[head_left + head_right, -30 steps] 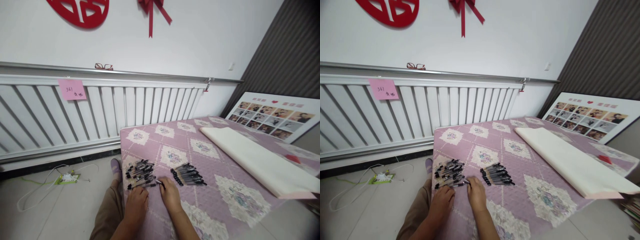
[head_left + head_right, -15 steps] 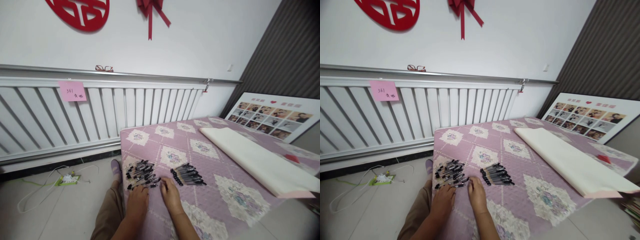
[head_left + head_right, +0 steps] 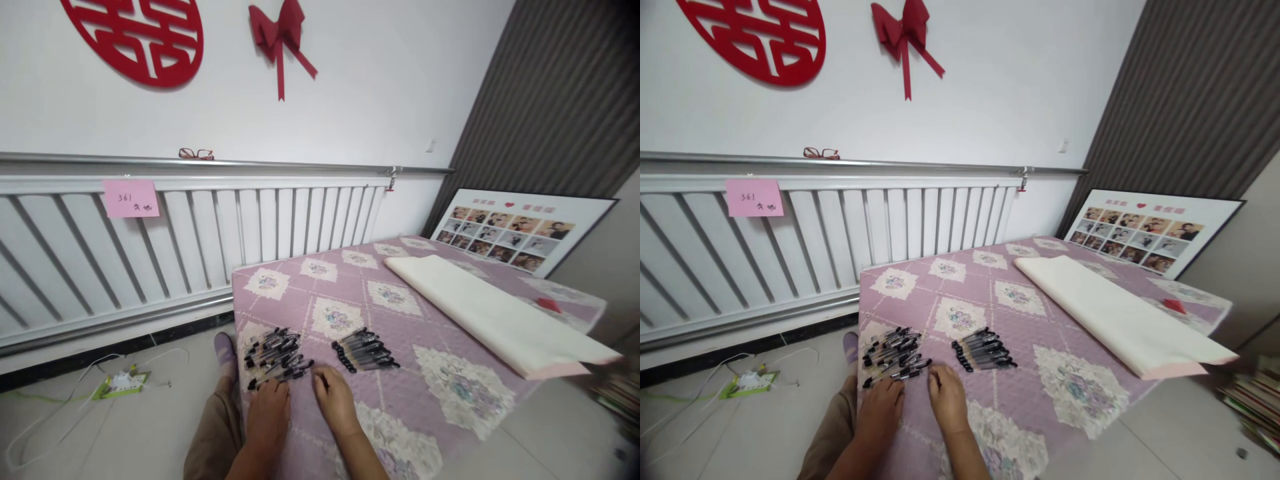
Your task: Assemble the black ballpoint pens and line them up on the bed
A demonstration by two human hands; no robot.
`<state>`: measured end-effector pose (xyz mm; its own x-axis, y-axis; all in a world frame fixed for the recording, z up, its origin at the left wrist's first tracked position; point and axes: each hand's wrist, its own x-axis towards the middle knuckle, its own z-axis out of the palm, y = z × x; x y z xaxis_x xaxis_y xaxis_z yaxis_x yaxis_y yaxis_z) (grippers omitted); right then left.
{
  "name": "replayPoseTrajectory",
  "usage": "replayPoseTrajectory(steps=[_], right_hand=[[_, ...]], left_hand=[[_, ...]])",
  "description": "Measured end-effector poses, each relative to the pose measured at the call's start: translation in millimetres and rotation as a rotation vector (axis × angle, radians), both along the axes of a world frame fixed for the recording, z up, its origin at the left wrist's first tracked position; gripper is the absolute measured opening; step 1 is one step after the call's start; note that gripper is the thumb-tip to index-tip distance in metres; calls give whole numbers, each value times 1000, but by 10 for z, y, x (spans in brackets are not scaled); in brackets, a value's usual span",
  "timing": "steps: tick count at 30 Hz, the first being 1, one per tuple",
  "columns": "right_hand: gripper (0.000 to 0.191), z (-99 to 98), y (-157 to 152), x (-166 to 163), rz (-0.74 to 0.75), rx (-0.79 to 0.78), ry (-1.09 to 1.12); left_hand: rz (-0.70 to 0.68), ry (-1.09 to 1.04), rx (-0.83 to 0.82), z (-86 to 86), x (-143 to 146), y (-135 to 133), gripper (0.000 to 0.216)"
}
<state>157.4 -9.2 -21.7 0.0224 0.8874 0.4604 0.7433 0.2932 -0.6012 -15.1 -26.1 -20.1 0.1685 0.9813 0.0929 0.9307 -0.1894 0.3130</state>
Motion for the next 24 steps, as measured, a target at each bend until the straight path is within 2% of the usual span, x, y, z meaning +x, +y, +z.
replayPoseTrajectory(steps=[9, 13, 17, 19, 24], right_hand=[[20, -57, -298, 182, -126, 64, 63], [20, -77, -313, 487, -219, 108, 36], [34, -57, -267, 868, -345, 79, -179], [44, -16, -204, 1013, -316, 16, -280], [59, 89, 13, 1171, -94, -176, -407]], left_hand=[[-31, 8, 11, 7, -10, -36, 23], [-30, 41, -1, 73, 8, -61, 26], [-56, 42, -13, 39, 6, -36, 26], [-92, 43, 19, -40, -4, -7, 26], [-171, 57, 113, -262, -44, 67, 27]])
